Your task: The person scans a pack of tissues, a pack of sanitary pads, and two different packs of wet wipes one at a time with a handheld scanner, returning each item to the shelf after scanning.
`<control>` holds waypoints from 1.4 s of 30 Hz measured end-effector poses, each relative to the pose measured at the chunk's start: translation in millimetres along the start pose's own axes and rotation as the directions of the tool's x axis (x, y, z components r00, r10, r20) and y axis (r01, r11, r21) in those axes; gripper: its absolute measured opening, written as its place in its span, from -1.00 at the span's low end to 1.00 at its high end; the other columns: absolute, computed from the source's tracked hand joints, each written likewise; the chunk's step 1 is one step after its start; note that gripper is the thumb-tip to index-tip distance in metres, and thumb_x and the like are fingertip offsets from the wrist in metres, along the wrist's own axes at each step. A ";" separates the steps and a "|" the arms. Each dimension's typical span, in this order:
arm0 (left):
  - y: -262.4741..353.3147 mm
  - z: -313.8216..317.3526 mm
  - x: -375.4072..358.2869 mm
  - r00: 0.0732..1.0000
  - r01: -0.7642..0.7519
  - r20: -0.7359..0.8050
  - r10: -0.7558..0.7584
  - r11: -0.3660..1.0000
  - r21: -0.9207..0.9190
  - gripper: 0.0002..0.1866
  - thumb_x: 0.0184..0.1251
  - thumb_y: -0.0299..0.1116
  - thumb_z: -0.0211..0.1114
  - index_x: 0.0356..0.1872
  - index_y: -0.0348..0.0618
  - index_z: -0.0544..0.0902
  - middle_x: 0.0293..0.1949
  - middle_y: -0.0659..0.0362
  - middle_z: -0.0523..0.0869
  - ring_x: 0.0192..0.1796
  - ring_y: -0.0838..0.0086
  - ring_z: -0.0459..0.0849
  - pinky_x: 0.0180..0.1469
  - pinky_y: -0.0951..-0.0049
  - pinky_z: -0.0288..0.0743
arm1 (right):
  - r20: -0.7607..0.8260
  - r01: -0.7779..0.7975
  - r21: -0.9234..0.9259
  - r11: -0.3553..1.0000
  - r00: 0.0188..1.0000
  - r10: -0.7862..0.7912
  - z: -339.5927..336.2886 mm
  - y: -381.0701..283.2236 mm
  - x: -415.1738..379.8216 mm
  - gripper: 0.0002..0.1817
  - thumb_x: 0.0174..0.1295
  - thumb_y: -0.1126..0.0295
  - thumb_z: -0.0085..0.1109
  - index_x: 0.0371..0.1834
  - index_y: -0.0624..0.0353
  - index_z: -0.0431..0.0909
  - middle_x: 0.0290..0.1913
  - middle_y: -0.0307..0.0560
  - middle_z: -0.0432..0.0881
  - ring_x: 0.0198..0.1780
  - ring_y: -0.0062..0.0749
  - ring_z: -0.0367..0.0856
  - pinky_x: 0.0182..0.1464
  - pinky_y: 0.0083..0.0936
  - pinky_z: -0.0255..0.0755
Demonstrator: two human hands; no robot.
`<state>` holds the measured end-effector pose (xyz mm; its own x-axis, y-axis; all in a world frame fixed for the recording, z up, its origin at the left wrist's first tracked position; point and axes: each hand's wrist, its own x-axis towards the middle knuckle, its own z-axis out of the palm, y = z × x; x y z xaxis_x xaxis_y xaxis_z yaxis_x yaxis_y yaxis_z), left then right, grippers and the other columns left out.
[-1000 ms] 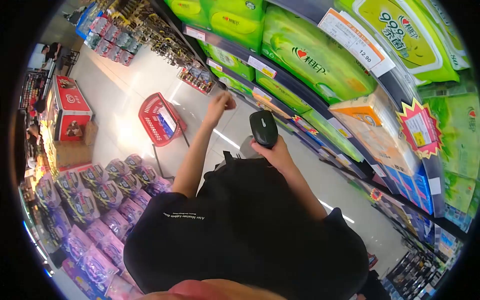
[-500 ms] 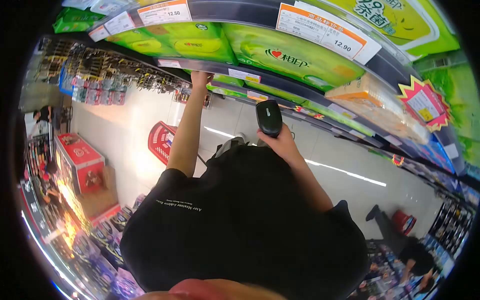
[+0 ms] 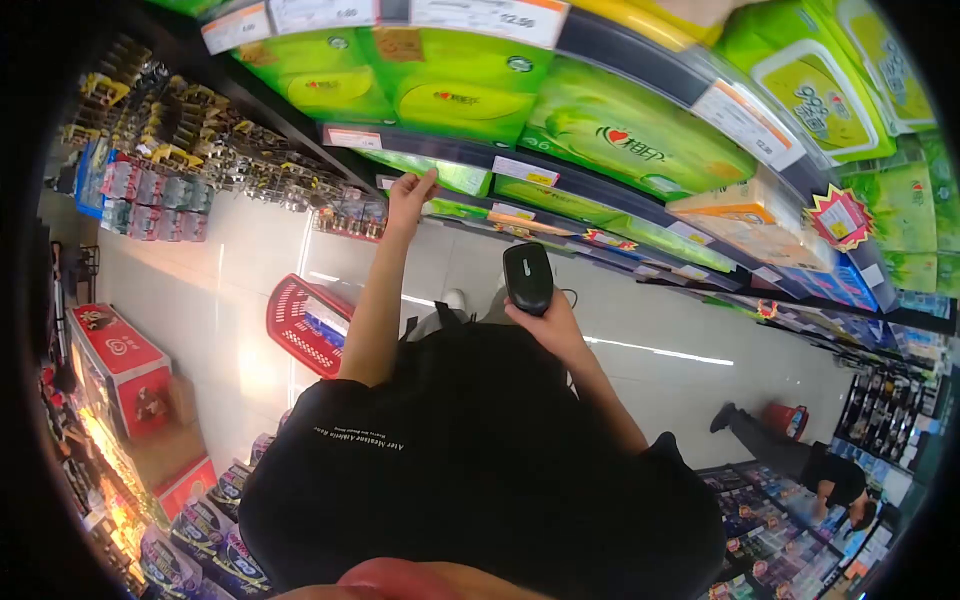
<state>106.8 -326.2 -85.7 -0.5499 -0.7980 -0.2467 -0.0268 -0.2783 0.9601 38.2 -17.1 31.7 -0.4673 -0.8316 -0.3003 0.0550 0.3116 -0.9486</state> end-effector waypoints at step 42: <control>-34.1 -47.8 -73.5 0.924 0.023 -0.279 -0.260 0.769 -0.639 -0.18 0.02 -0.31 0.58 0.28 -0.24 0.29 0.23 0.13 0.48 0.11 0.29 0.53 0.15 0.12 0.47 | -0.373 -0.055 0.125 0.991 0.922 0.098 62.1 -9.7 -56.9 -0.83 0.14 0.59 0.20 -0.19 0.27 0.53 -0.31 -0.21 0.57 -0.37 -0.65 0.47 -0.28 -0.59 0.35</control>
<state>188.0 -283.6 -106.6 -0.2681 -0.8144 -0.5146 0.4999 -0.5742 0.6483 119.1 -1.3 51.8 -0.7550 -0.5648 -0.3331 0.1907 0.2969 -0.9357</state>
